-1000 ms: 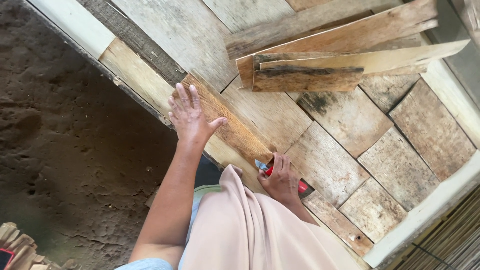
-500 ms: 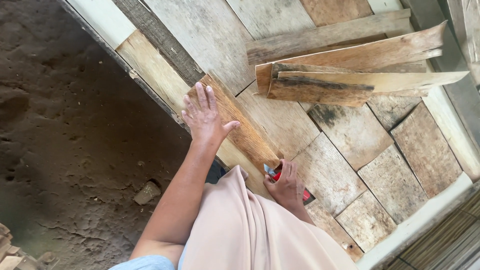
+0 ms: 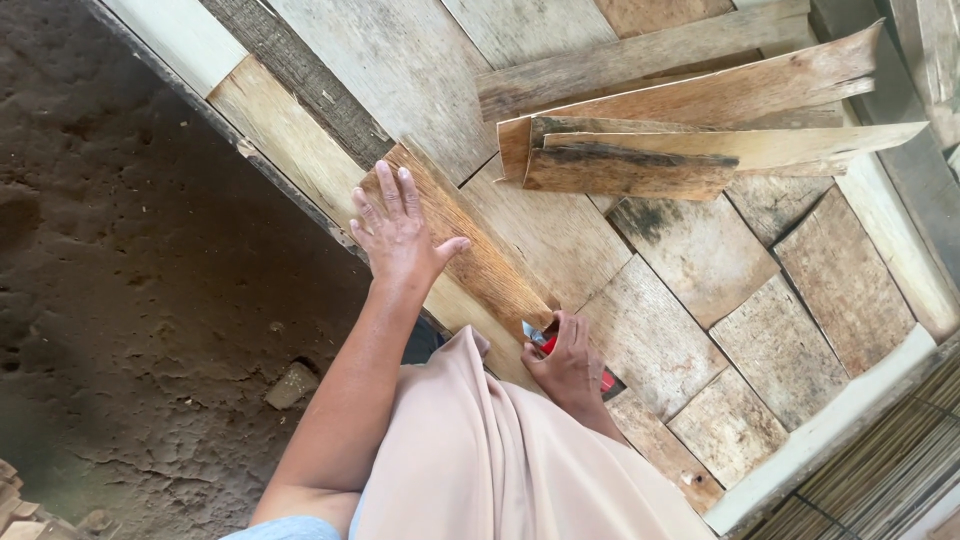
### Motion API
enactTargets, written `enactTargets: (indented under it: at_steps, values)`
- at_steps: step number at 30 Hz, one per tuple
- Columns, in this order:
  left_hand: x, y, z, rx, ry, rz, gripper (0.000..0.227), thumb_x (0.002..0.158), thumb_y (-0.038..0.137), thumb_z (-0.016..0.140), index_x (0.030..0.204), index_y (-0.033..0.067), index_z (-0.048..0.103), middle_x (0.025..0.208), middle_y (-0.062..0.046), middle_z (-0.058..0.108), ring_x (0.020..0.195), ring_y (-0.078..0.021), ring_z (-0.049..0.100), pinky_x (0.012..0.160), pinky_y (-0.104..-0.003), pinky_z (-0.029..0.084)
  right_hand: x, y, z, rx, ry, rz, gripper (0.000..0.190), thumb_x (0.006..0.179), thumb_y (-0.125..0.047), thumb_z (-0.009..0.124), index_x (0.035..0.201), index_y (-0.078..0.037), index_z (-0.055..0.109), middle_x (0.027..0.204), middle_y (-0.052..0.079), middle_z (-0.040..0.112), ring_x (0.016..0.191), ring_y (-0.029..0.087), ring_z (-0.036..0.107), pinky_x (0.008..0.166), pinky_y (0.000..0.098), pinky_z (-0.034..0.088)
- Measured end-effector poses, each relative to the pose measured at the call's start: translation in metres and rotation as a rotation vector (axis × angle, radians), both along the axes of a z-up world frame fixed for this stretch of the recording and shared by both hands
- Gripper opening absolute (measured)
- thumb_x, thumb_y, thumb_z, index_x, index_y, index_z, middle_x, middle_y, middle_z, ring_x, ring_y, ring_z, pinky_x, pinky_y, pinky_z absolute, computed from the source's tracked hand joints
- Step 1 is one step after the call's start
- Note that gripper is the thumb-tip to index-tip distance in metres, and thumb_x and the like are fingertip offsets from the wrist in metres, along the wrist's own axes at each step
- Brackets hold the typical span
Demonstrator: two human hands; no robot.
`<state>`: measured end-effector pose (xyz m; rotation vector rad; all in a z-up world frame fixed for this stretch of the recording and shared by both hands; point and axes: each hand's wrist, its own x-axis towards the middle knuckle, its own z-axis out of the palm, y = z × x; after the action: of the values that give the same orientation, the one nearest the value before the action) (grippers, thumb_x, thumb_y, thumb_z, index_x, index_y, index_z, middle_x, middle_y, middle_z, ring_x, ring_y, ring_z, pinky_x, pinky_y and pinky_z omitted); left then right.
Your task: The person uses a red utility knife to score and split thin wooden planks on a wooden workbench. They repeatedly score the wood along its length, then break the planks into smaller pieces by hand, placing the split pieces aside.
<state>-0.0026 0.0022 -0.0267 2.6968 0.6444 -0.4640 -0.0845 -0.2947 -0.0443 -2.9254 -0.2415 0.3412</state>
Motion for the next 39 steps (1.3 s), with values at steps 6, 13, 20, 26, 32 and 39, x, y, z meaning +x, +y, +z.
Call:
enactTargets:
  at_steps: [6,13,20,26,32,39]
  values:
    - [0.004,-0.001,0.001,-0.005,0.064,0.001,0.143,0.062,0.074,0.083,0.164,0.0047,0.011,0.170,-0.020,-0.004,0.145,-0.0631,0.015,0.107,-0.078,0.032,0.033,0.008,0.048,-0.083,0.429,-0.045,0.063,0.078,-0.041,0.073,0.133,-0.020,0.050,0.113,0.005,0.055,0.080,0.028,0.074,0.077,0.0462,0.065]
    - [0.006,-0.002,0.011,-0.066,0.066,0.040,0.138,0.065,0.073,0.083,0.164,0.0045,0.014,0.170,-0.021,-0.004,0.145,-0.0629,0.015,0.107,-0.079,0.030,0.092,0.043,0.046,0.257,0.334,0.081,0.024,0.100,-0.022,0.053,0.119,-0.008,0.058,0.105,0.015,0.055,0.107,0.041,0.063,0.093,0.0497,0.050]
    - [0.009,-0.003,0.010,-0.087,0.095,0.049,0.132,0.067,0.063,0.087,0.163,0.0065,0.014,0.171,-0.020,-0.004,0.146,-0.0605,0.016,0.108,-0.079,0.028,0.168,0.193,0.042,0.031,0.362,0.270,0.035,0.106,-0.044,0.035,0.123,-0.017,0.049,0.111,0.021,0.067,0.104,0.046,0.068,0.090,0.0584,0.054]
    - [0.011,-0.008,-0.015,-0.062,0.101,0.051,0.139,0.062,0.055,0.094,0.163,0.0076,0.011,0.170,-0.018,-0.006,0.146,-0.0605,0.013,0.107,-0.081,0.026,0.188,0.231,-0.001,-0.122,0.293,0.395,0.034,0.105,-0.038,0.030,0.129,-0.017,0.043,0.112,0.017,0.061,0.089,0.049,0.071,0.081,0.0605,0.057]
    - [0.010,-0.015,-0.025,-0.051,0.085,0.062,0.139,0.061,0.053,0.094,0.163,0.0079,0.011,0.171,-0.017,-0.007,0.147,-0.0596,0.011,0.107,-0.081,0.026,0.188,0.234,0.000,-0.138,0.241,0.433,0.030,0.104,-0.034,0.032,0.123,-0.015,0.045,0.103,0.017,0.062,0.082,0.050,0.072,0.075,0.0590,0.059]
    - [0.005,-0.019,-0.034,0.000,0.004,0.081,0.143,0.054,0.057,0.093,0.162,0.0086,0.012,0.171,-0.016,-0.003,0.146,-0.0595,0.012,0.105,-0.080,0.027,0.189,0.239,0.014,-0.129,0.236,0.480,0.025,0.103,-0.029,0.036,0.119,-0.013,0.045,0.101,0.019,0.064,0.082,0.051,0.072,0.075,0.0598,0.059]
